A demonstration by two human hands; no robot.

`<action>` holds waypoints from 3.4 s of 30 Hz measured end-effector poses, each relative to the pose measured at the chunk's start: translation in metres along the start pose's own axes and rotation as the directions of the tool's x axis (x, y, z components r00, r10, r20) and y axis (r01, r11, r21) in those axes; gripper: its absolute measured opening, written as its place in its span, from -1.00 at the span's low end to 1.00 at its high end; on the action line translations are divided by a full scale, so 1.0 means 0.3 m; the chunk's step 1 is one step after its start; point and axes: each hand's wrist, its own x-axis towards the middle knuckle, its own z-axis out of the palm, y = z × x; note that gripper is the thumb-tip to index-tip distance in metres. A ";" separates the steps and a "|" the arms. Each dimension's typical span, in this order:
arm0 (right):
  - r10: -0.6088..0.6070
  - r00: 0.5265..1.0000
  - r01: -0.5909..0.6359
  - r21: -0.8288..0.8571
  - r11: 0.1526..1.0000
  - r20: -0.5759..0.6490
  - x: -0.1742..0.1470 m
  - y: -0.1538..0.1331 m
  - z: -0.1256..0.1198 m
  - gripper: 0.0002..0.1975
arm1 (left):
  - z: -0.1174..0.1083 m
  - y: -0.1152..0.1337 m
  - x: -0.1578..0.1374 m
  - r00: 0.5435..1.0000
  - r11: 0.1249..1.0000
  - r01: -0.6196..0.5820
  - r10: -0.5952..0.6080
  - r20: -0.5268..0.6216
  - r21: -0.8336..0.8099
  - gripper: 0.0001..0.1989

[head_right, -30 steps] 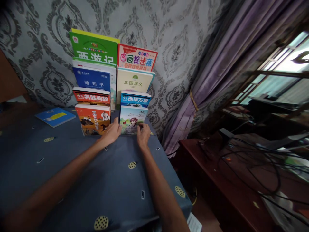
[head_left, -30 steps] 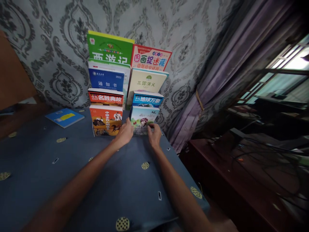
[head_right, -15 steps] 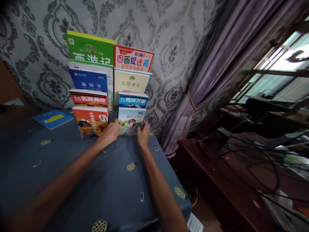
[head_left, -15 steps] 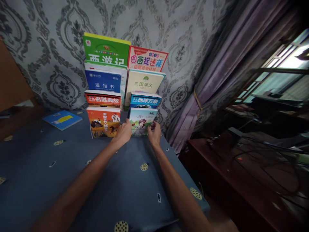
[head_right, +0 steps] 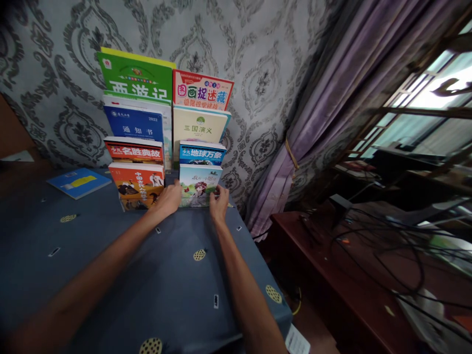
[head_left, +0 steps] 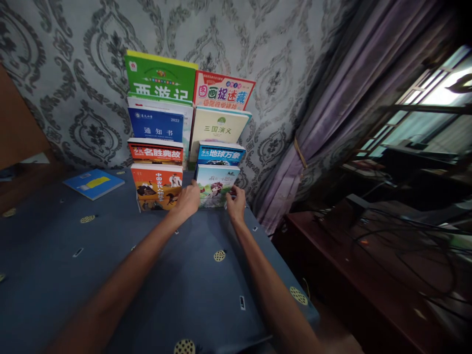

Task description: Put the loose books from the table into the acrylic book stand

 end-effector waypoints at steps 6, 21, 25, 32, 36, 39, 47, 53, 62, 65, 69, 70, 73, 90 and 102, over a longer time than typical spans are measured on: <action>-0.003 1.000 0.003 -0.011 1.000 -0.009 -0.013 -0.005 0.004 -0.67 | -0.002 -0.004 0.009 1.000 1.000 -0.005 0.005 -0.004 0.017 -0.53; -0.011 0.999 0.011 -0.009 1.000 -0.040 -0.021 -0.001 0.010 -0.71 | -0.013 -0.010 0.013 1.000 0.999 -0.018 0.019 -0.018 0.042 -0.57; -0.007 0.999 0.006 -0.012 1.000 -0.047 -0.021 -0.002 0.011 -0.70 | -0.019 -0.009 0.012 0.999 0.998 -0.019 0.021 -0.024 0.062 -0.55; 0.004 0.998 -0.005 -0.020 1.000 -0.057 -0.018 0.001 0.010 -0.71 | -0.026 -0.006 0.012 0.999 0.996 -0.036 0.036 -0.007 0.082 -0.54; 0.003 0.999 -0.004 -0.017 1.000 -0.051 -0.018 0.006 0.008 -0.70 | -0.018 -0.009 0.016 0.999 0.996 -0.034 0.035 -0.007 0.087 -0.55; 0.004 0.999 -0.004 -0.013 1.000 -0.048 -0.017 0.011 0.010 -0.70 | -0.014 -0.010 0.019 1.000 0.996 -0.027 0.028 -0.007 0.089 -0.56; 0.009 0.999 -0.009 -0.006 1.000 -0.041 -0.015 0.013 0.012 -0.71 | -0.023 0.001 0.011 1.000 0.996 -0.020 0.019 0.005 0.084 -0.56; 0.017 0.999 -0.017 -0.005 1.000 -0.032 -0.020 0.003 0.009 -0.71 | -0.021 0.000 0.014 1.000 0.997 -0.011 0.011 0.007 0.074 -0.55; 0.020 0.999 -0.020 0.003 1.000 -0.032 -0.019 0.000 0.006 -0.71 | -0.020 0.000 0.011 1.000 0.998 0.000 -0.001 0.010 0.061 -0.54; 0.015 0.999 -0.015 0.006 1.000 -0.029 -0.018 -0.001 0.004 -0.71 | -0.017 -0.002 0.013 1.000 0.998 -0.002 0.001 0.016 0.055 -0.54; 0.010 1.000 -0.010 0.011 1.000 -0.027 -0.018 0.001 0.003 -0.71 | -0.012 -0.005 0.017 1.000 0.999 -0.007 0.006 0.018 0.049 -0.54; 0.010 1.000 -0.010 0.012 1.000 -0.027 -0.018 0.002 0.003 -0.71 | -0.011 -0.005 0.017 1.000 0.999 -0.006 0.006 0.017 0.047 -0.55; 0.014 1.000 -0.013 0.012 1.000 -0.029 -0.016 0.004 0.005 -0.71 | -0.012 -0.004 0.016 1.000 0.999 -0.002 0.001 0.015 0.044 -0.56; 0.039 0.998 -0.039 0.006 0.999 -0.049 -0.019 -0.005 0.005 -0.72 | 0.009 -0.039 -0.049 0.999 1.000 -0.024 0.024 0.030 -0.021 -0.61; 0.051 0.997 -0.052 -0.011 0.999 -0.049 -0.033 -0.006 -0.010 -0.69 | 0.086 -0.275 -0.314 0.991 0.994 -0.105 0.104 0.086 0.005 -0.65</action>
